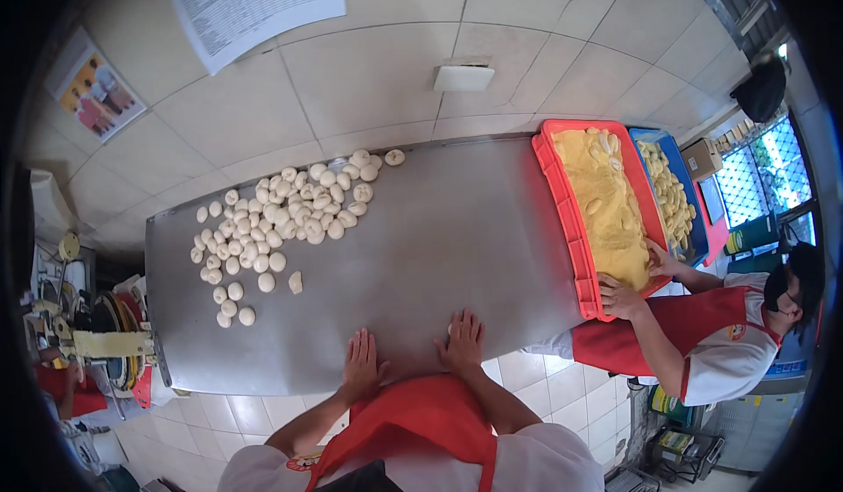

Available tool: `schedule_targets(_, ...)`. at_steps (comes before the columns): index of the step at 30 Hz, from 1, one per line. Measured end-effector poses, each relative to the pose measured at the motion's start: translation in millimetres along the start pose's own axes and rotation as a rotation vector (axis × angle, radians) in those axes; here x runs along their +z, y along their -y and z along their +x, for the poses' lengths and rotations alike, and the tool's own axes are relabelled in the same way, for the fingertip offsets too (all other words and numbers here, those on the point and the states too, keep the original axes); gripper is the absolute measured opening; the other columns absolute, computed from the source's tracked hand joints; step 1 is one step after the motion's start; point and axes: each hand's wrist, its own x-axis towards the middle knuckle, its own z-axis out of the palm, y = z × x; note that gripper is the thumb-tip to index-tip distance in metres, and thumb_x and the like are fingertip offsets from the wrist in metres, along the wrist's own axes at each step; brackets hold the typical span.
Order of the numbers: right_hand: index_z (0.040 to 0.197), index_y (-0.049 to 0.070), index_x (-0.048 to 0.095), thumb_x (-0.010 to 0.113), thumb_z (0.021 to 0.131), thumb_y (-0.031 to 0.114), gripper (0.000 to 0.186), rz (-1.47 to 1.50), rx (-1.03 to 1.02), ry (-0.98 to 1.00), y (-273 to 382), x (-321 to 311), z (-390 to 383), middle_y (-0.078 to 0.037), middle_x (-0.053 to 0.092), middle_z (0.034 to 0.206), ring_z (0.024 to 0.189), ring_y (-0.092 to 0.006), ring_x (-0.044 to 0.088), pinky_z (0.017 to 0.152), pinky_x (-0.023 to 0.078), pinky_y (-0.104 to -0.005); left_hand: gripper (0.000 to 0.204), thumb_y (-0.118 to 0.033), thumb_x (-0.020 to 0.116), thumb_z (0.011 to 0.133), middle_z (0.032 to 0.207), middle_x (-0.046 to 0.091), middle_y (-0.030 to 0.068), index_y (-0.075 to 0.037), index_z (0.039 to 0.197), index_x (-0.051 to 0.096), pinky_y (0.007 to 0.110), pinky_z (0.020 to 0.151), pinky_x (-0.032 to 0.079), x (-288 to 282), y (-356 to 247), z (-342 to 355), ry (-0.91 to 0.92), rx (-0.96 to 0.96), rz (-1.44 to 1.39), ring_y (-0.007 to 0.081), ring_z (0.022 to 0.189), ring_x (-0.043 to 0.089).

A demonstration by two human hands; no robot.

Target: The person rolls small pieces of dough by hand on a stainless steel table and places them into a red tray containing a yellow powder.

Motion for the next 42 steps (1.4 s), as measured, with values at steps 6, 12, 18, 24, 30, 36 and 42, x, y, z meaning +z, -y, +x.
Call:
schedule_targets(6, 0.157, 0.018, 0.028, 0.049, 0.091, 0.065, 0.084, -0.036, 0.096, -0.059, 22.1, -56.1, 154.5, -0.026, 0.018, 0.161, 0.147, -0.0444, 0.02, 0.115, 0.011, -0.0673, 0.092, -0.062, 0.052, 0.091, 0.163, 0.018, 0.022, -0.005, 0.157, 0.023, 0.061, 0.119, 0.011, -56.6, -14.1, 173.9, 0.152, 0.117, 0.267, 0.0375, 0.153, 0.011)
schedule_targets(12, 0.158, 0.021, 0.025, 0.031, 0.098, 0.068, 0.076, 0.076, 0.078, -0.101, 44.7, -100.4, 327.7, -0.018, 0.014, 0.165, 0.151, -0.0396, 0.016, 0.118, 0.011, -0.0641, 0.094, -0.064, 0.048, 0.093, 0.163, 0.017, 0.0233, 0.001, 0.155, 0.022, 0.062, 0.119, 0.005, -49.4, -2.2, 308.0, -0.244, -0.067, 0.289, 0.0405, 0.152, 0.006)
schedule_targets(18, 0.156, 0.019, 0.03, 0.037, 0.1, 0.06, 0.07, 0.151, 0.03, -0.113, 23.4, -75.0, 300.4, -0.016, 0.019, 0.164, 0.151, -0.0359, 0.017, 0.121, 0.012, -0.0569, 0.09, -0.057, 0.05, 0.095, 0.162, 0.017, 0.024, 0.004, 0.154, 0.022, 0.059, 0.12, 0.009, -24.0, -40.2, 221.8, -0.042, -0.231, 0.166, 0.0414, 0.151, 0.011)
schedule_targets(24, 0.139, 0.013, 0.05, 0.049, 0.1, 0.044, 0.049, 0.194, 0.009, -0.028, 8.0, -57.1, 181.8, -0.018, 0.044, 0.147, 0.137, -0.0363, 0.04, 0.112, 0.031, -0.0526, 0.073, -0.04, 0.068, 0.09, 0.145, 0.045, 0.0236, 0.007, 0.139, 0.041, 0.049, 0.108, 0.035, -3.8, -30.0, 110.0, -0.021, -0.285, -0.157, 0.0391, 0.134, 0.043)
schedule_targets(30, 0.121, 0.001, 0.056, 0.048, 0.1, 0.036, 0.041, 2.127, 0.549, -0.017, 31.3, 20.3, 84.5, -0.022, 0.061, 0.115, 0.108, -0.0393, 0.057, 0.091, 0.049, -0.0469, 0.073, -0.04, 0.074, 0.085, 0.133, 0.053, 0.0259, 0.006, 0.135, 0.046, 0.047, 0.099, 0.045, -26.7, -75.0, 120.1, 0.131, -0.014, -0.663, 0.041, 0.122, 0.052)
schedule_targets(36, 0.143, 0.0, 0.04, 0.047, 0.086, 0.078, 0.097, 2.94, 0.121, -0.267, -50.5, -158.3, 100.6, -0.023, 0.048, 0.141, 0.129, -0.0365, 0.05, 0.112, 0.039, -0.0526, 0.079, -0.043, 0.073, 0.086, 0.146, 0.042, 0.0267, 0.003, 0.142, 0.041, 0.047, 0.115, 0.033, -64.0, -42.0, 222.6, -0.217, 0.132, -0.293, 0.0414, 0.137, 0.04)
schedule_targets(42, 0.148, -0.001, 0.036, 0.048, 0.092, 0.07, 0.091, 2.421, -0.01, -0.169, -123.4, -193.8, 185.2, -0.019, 0.051, 0.143, 0.126, -0.0302, 0.055, 0.104, 0.046, -0.0433, 0.069, -0.033, 0.072, 0.086, 0.139, 0.047, 0.0268, 0.003, 0.138, 0.043, 0.047, 0.11, 0.038, -122.9, 25.6, 360.1, -0.32, -0.253, 0.005, 0.0397, 0.132, 0.044)
